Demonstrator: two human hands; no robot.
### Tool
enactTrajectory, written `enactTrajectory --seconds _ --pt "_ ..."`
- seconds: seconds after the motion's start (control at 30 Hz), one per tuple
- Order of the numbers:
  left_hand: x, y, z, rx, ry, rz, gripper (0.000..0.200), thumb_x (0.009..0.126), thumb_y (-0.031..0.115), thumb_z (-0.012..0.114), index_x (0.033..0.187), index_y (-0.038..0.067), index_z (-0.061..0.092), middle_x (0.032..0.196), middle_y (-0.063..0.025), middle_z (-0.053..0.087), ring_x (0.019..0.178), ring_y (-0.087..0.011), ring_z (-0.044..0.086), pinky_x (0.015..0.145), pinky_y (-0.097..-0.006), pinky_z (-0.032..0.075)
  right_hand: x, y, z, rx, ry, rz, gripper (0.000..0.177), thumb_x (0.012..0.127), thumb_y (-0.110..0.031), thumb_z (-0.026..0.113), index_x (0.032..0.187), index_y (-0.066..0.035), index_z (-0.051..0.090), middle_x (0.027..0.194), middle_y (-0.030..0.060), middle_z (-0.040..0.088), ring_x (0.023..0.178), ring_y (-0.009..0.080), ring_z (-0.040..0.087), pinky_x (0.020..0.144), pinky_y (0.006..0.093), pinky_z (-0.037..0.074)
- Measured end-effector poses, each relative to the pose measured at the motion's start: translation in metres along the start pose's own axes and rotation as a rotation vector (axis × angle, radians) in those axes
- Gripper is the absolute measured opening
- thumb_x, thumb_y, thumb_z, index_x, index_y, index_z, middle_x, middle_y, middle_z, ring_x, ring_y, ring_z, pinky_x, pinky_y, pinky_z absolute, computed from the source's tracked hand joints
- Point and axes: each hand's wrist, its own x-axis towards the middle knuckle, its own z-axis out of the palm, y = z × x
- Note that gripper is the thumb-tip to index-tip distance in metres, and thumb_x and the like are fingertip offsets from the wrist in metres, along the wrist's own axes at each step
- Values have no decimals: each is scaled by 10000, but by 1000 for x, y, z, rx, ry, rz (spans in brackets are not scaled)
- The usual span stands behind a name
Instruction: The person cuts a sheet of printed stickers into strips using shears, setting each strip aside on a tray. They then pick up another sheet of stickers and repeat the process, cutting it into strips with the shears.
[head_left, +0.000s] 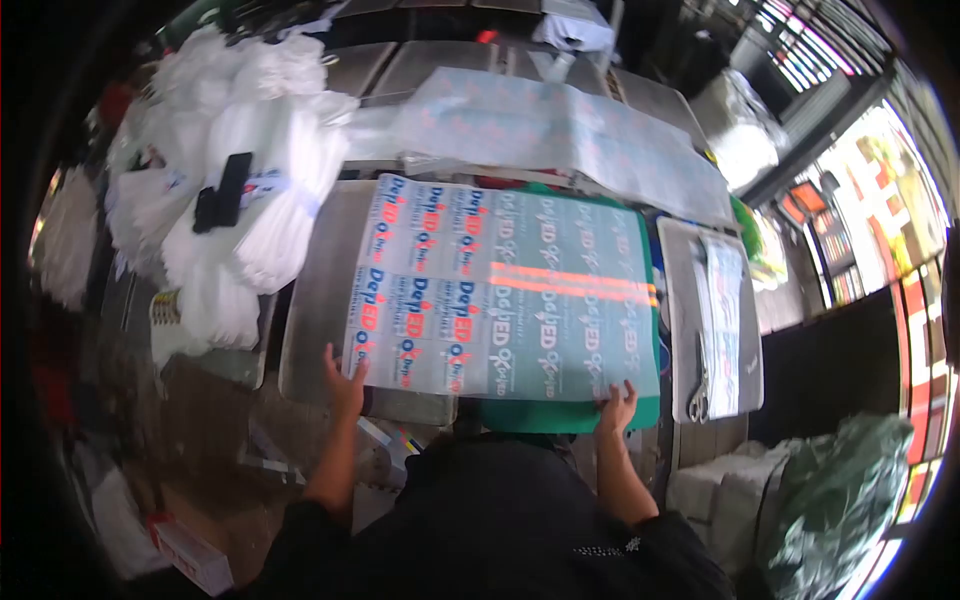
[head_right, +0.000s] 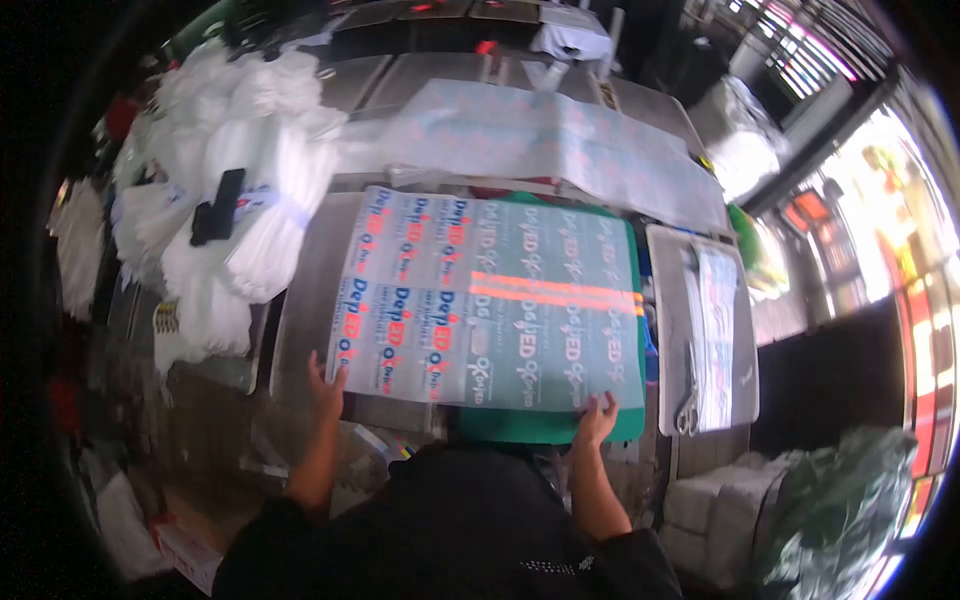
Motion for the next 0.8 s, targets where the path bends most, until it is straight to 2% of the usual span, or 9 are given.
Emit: enactTrajectory --seconds 0.1,0.17,0.43,0.5,0.57,0.6,0.67,0.73,0.8 --pt "42 -32 -11 577 -124 99 578 784 253 776 1245 -30 573 1087 -226 648 980 -346 641 872 -431 493 40 5 -23 -89 137 -59 411 866 -57 633 1262 -41 528 841 63 568 639 146 561 534 283 466" --pt "70 -34 -27 490 -77 -148 393 800 226 754 1052 -53 639 1005 -210 672 964 -316 648 851 -421 497 50 2 -35 -158 208 -88 418 868 -42 619 1274 -42 519 859 74 556 648 159 565 546 287 480" --pt "99 -34 -102 500 63 -217 476 827 286 725 1177 -19 620 1055 -180 658 942 -276 631 842 -453 491 -7 24 -46 -355 -136 -80 429 821 -84 699 1231 -51 579 883 124 619 739 209 622 641 341 521" --pt "41 41 -52 1181 423 337 587 830 267 740 1303 1 515 1248 -231 566 1208 -377 522 1014 -478 413 -16 -7 -60 -586 -170 -175 483 804 -129 738 1255 -77 575 919 154 625 789 251 634 694 376 532" --pt "1 79 5 1069 340 562 653 845 241 723 1385 14 435 1372 -252 475 1315 -419 411 1086 -507 344 -7 -44 -77 -853 -203 -283 537 779 -139 736 1279 -69 554 1049 278 592 985 420 606 874 454 500" --pt "-17 78 36 767 67 492 675 855 216 705 1417 -9 406 1442 -275 415 1364 -432 362 1128 -509 294 15 -46 -92 -890 -75 -284 557 765 -154 751 1280 -82 553 1147 303 526 1061 453 559 928 484 474" --pt "-92 102 113 615 -309 558 685 868 234 683 1419 -44 385 1503 -293 325 1403 -436 307 1161 -512 239 57 -65 -125 -925 133 -511 517 768 -108 709 1260 -53 559 1189 286 524 1100 448 538 955 493 451" --pt "-141 92 168 660 -759 889 744 881 372 650 1496 81 348 1535 -260 294 1435 -456 238 1163 -564 198 96 -66 -163 -1050 200 -632 440 797 -120 680 1219 -44 582 1163 242 562 1079 421 554 942 485 455" --pt "-180 73 217 800 -882 881 736 897 450 610 1508 135 347 1558 -249 255 1443 -464 207 1153 -612 173 125 -54 -192 -1073 209 -677 400 814 -159 678 1191 -49 602 1126 233 588 1060 415 561 925 491 458"
